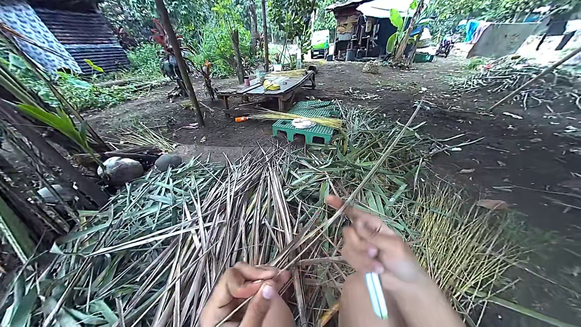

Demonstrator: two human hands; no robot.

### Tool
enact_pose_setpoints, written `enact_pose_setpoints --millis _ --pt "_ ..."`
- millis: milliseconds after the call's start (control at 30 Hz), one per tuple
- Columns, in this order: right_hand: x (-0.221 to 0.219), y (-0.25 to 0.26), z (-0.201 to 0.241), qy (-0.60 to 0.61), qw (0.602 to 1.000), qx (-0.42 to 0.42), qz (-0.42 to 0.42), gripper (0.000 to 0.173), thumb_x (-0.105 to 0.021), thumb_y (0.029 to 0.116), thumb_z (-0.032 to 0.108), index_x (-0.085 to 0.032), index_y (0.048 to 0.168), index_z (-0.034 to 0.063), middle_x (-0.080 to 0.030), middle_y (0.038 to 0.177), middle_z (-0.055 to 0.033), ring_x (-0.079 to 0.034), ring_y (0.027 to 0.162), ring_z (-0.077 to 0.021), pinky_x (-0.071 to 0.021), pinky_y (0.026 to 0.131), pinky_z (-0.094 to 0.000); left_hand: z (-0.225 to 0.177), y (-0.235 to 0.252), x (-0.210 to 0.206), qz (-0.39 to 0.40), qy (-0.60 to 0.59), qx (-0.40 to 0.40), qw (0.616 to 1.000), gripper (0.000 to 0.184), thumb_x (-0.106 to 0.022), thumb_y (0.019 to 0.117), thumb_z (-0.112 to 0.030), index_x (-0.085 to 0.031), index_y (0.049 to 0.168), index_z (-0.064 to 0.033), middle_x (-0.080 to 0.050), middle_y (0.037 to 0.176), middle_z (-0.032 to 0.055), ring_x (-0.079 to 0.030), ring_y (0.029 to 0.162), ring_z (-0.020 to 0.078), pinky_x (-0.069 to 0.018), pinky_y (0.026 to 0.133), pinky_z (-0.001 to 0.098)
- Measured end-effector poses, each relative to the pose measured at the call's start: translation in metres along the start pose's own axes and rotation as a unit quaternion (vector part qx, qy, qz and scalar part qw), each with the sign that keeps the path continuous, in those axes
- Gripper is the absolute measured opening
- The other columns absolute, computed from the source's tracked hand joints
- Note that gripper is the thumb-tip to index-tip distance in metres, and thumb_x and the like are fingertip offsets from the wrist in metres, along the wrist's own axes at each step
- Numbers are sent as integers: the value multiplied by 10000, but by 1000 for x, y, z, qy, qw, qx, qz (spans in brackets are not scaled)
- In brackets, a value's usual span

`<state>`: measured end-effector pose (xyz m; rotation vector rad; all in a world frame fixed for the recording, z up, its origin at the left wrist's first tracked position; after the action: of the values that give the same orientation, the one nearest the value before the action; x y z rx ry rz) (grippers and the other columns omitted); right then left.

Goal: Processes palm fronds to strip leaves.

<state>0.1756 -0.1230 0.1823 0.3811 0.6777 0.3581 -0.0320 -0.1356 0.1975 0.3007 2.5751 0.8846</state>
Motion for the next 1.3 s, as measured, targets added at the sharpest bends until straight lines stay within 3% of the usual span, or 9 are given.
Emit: enact_pose_setpoints --millis 200,500,633,767,1000,1100,1167,1233,1300 --pt "25 2 13 18 998 10 -54 428 -467 1080 235 -455 1490 109 -497 542 150 -461 429 55 -403 436 -120 -3 1 13 6 26 4 1000 99 -718 953 -171 -712 1019 -245 -745 1034 -82 -738 903 63 -630 835 247" --pt "-34 -6 -26 32 994 -62 79 474 -504 1072 281 -459 1521 137 -487 607 186 -427 487 107 -364 458 -86 7 4 -7 9 -1 -18 1000 69 -738 932 -144 -722 966 -201 -744 976 -78 -731 838 43 -629 769 217" --pt "23 13 7 -1 998 10 -55 404 -460 1082 227 -514 1469 122 -500 543 159 -437 427 69 -376 425 -112 1 2 20 -16 17 12 1000 75 -749 922 -166 -740 950 -235 -760 943 -86 -731 807 32 -626 753 213" --pt "87 33 45 -89 974 32 -204 481 -183 1082 141 -511 1434 143 -405 486 126 -369 374 39 -359 402 -129 -9 -2 78 -77 72 23 994 153 -753 905 -145 -741 879 -295 -758 881 -109 -706 752 4 -602 717 197" --pt "186 53 73 -44 916 82 -391 380 -259 1133 261 -555 1319 111 -343 514 113 -336 368 19 -328 382 -128 -30 -15 165 -236 109 -2 966 344 -485 966 100 -635 849 -186 -761 821 -54 -732 756 49 -615 745 215" --pt "130 60 23 -109 956 -25 -273 423 -215 1104 182 -444 1459 160 -381 521 120 -368 399 32 -356 409 -134 -23 -11 131 -193 187 -39 962 281 -649 931 16 -668 890 -261 -762 922 -115 -725 834 34 -613 771 232" --pt "57 52 -30 -100 982 -128 -93 495 -320 1032 109 -412 1518 120 -451 564 143 -445 454 33 -425 463 -149 -9 -6 97 -166 203 -73 962 183 -757 905 -123 -700 910 -297 -749 950 -133 -723 851 33 -621 778 227" --pt "-9 38 -62 -49 981 -178 62 513 -462 1027 165 -413 1532 94 -495 575 179 -502 508 43 -480 550 -163 0 1 68 -145 180 -99 968 172 -800 870 -157 -696 912 -287 -748 937 -119 -727 831 36 -623 758 220" --pt "-45 27 -75 -4 977 -180 117 482 -485 1043 210 -445 1508 91 -486 592 179 -483 524 51 -453 563 -152 4 4 45 -117 156 -105 975 182 -812 856 -142 -689 909 -265 -749 933 -109 -732 826 36 -628 743 210"
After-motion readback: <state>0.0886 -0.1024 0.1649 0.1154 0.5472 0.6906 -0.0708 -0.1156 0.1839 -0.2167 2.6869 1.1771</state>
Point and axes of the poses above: each hand's wrist, its own y-axis towards the middle knuckle, its own x-axis out of the back of the hand, z = x × y, the point moved 9 cm from there along y, towards the middle knuckle
